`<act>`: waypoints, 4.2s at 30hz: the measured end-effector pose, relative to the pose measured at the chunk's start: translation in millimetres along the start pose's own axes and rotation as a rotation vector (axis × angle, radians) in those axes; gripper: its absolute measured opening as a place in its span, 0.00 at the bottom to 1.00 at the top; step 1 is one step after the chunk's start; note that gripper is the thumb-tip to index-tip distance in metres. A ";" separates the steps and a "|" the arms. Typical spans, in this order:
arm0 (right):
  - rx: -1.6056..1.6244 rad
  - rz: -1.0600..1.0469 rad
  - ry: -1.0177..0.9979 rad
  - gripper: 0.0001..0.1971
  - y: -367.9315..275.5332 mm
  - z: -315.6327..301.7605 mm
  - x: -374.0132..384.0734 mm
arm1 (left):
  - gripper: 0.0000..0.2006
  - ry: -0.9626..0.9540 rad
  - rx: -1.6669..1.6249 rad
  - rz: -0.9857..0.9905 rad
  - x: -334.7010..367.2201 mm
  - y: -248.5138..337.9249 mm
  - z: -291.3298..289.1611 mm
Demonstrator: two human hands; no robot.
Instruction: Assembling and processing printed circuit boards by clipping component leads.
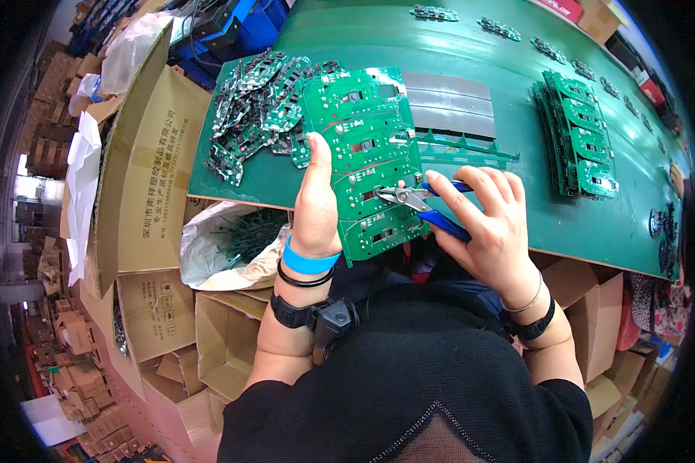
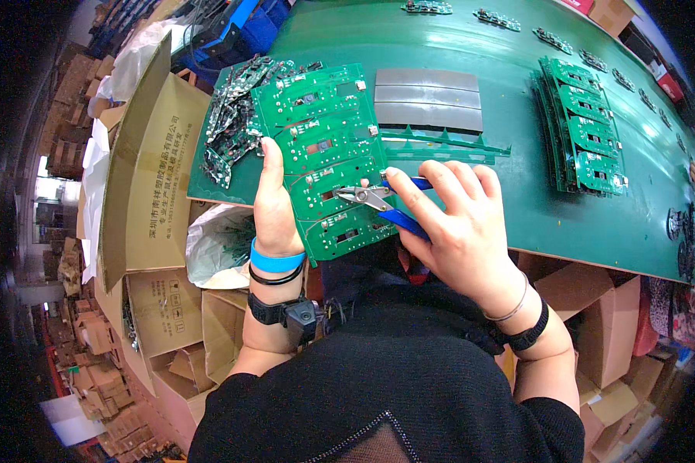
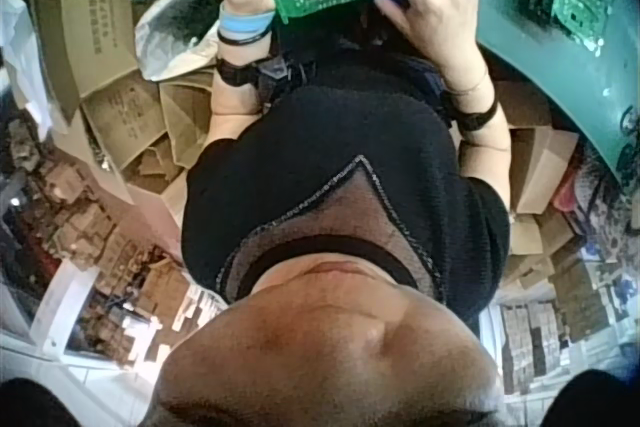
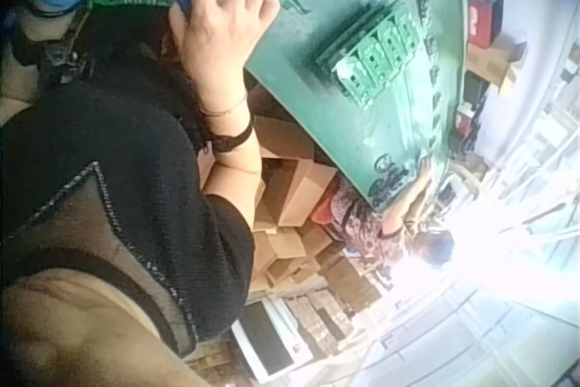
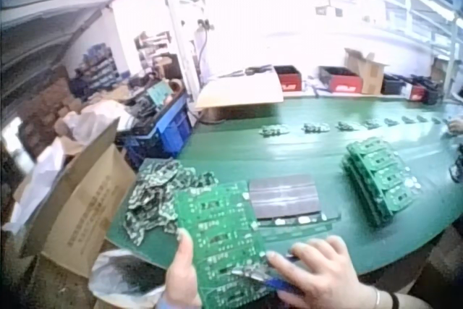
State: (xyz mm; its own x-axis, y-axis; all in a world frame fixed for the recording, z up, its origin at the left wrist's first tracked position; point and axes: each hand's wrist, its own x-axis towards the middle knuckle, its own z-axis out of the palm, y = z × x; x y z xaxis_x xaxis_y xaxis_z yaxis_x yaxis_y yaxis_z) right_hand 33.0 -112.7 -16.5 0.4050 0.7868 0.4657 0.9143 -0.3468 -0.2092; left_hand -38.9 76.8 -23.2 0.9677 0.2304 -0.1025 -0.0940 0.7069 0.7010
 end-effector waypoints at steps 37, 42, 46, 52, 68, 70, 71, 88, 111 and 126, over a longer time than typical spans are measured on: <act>0.171 0.141 0.122 0.26 11.9 -8.0 -9.1 | 0.37 -0.174 -0.367 -0.068 5.7 2.3 -23.5; 0.097 0.022 -0.087 0.28 -2.2 -4.7 -9.8 | 0.37 0.012 -0.108 -0.033 10.3 8.6 -16.1; 0.057 0.006 -0.102 0.29 -7.4 -5.2 -9.7 | 0.36 -0.039 -0.146 -0.032 10.2 12.3 -11.4; 0.007 -0.013 -0.126 0.30 -7.7 -5.7 -5.9 | 0.36 -0.042 -0.119 -0.013 10.8 11.8 -8.9; -0.027 -0.039 -0.103 0.32 -6.1 -4.3 -8.1 | 0.36 -0.028 -0.084 -0.045 11.4 12.0 -12.0; -0.018 -0.048 -0.109 0.32 -5.5 -2.5 -9.4 | 0.36 -0.004 -0.066 -0.034 11.1 11.5 -11.9; -0.019 -0.047 -0.088 0.32 -5.3 -1.5 -9.5 | 0.36 -0.004 -0.067 -0.035 11.4 11.3 -11.7; 0.086 0.225 0.230 0.22 24.9 6.4 -7.0 | 0.37 -0.227 -0.459 -0.218 7.6 2.5 -37.2; 0.050 0.185 0.211 0.24 22.5 12.2 -5.0 | 0.36 -0.419 -0.634 -0.174 0.7 -14.4 -42.3; 0.084 0.240 0.231 0.26 23.8 7.3 -10.5 | 0.36 -0.309 -0.500 -0.092 3.6 -1.3 -27.7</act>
State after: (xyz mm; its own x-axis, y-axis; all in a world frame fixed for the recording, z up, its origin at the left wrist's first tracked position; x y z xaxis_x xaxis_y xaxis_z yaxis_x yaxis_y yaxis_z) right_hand 50.5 -125.5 -32.7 0.6074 0.5479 0.5752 0.7932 -0.4571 -0.4023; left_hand -41.8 95.2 -44.0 0.9933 0.0002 0.1157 -0.0322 0.9611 0.2742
